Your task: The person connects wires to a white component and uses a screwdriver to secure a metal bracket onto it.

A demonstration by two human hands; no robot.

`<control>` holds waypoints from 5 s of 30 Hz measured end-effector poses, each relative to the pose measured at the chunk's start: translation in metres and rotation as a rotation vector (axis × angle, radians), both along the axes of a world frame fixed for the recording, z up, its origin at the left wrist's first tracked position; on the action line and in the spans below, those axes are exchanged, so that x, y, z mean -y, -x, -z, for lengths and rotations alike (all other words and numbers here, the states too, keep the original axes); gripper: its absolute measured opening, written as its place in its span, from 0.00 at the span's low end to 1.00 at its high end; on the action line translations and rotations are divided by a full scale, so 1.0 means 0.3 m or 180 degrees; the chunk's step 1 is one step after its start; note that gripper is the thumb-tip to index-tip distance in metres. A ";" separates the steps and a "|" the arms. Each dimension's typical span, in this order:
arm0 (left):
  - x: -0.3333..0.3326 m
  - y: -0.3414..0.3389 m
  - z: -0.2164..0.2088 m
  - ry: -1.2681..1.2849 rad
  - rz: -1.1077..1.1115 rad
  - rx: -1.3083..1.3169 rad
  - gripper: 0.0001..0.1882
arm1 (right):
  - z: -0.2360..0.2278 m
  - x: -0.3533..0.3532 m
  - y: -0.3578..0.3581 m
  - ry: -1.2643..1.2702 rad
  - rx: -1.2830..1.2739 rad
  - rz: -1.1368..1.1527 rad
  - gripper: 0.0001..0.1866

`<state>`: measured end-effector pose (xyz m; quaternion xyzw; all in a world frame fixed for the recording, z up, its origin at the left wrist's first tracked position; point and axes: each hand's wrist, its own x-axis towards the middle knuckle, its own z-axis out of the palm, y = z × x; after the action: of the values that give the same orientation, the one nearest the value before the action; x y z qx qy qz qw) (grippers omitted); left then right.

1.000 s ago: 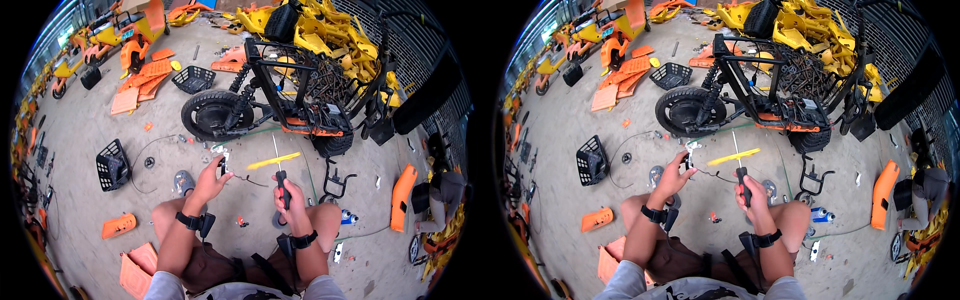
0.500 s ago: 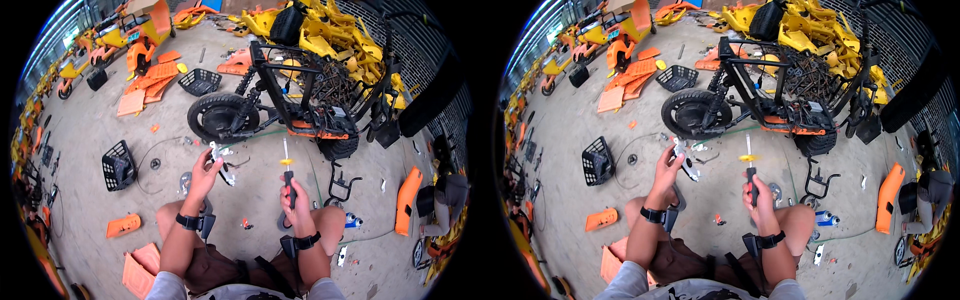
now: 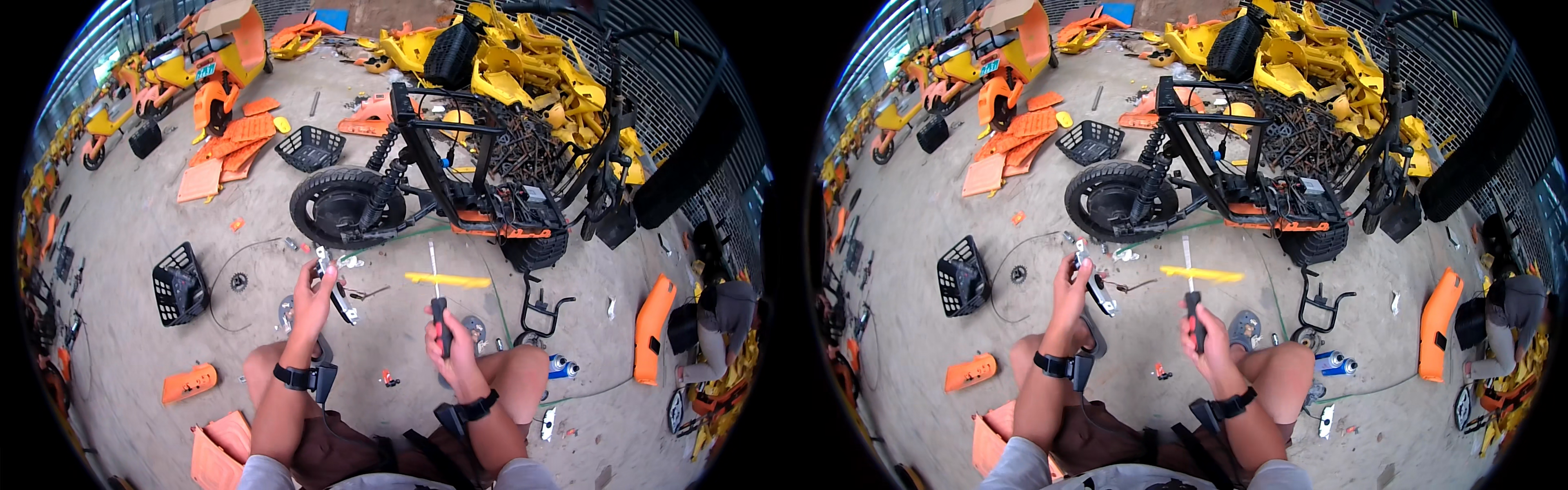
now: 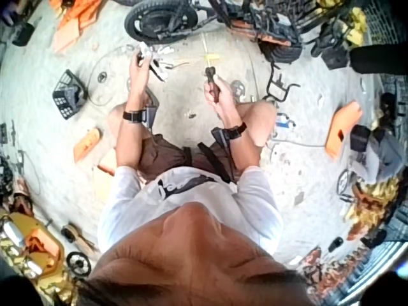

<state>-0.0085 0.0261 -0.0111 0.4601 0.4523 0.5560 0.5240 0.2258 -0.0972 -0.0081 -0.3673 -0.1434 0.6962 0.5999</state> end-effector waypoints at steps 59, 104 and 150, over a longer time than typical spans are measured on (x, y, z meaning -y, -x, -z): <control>0.009 -0.071 0.005 0.0594 0.1129 0.1513 0.16 | -0.037 -0.338 0.158 -0.0617 0.2287 -0.0010 0.15; 0.092 -0.174 0.020 -0.0394 0.0766 -0.1392 0.18 | -0.122 -0.353 0.176 -0.1625 0.1774 0.0264 0.23; 0.086 -0.148 -0.012 -0.0754 0.0223 -0.1071 0.22 | -0.079 -0.355 0.027 -0.1143 0.1609 0.0034 0.39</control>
<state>0.0358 0.0002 -0.0076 0.6203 0.4486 0.5020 0.4024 0.2178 0.0093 0.0157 -0.4177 -0.4068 0.5432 0.6041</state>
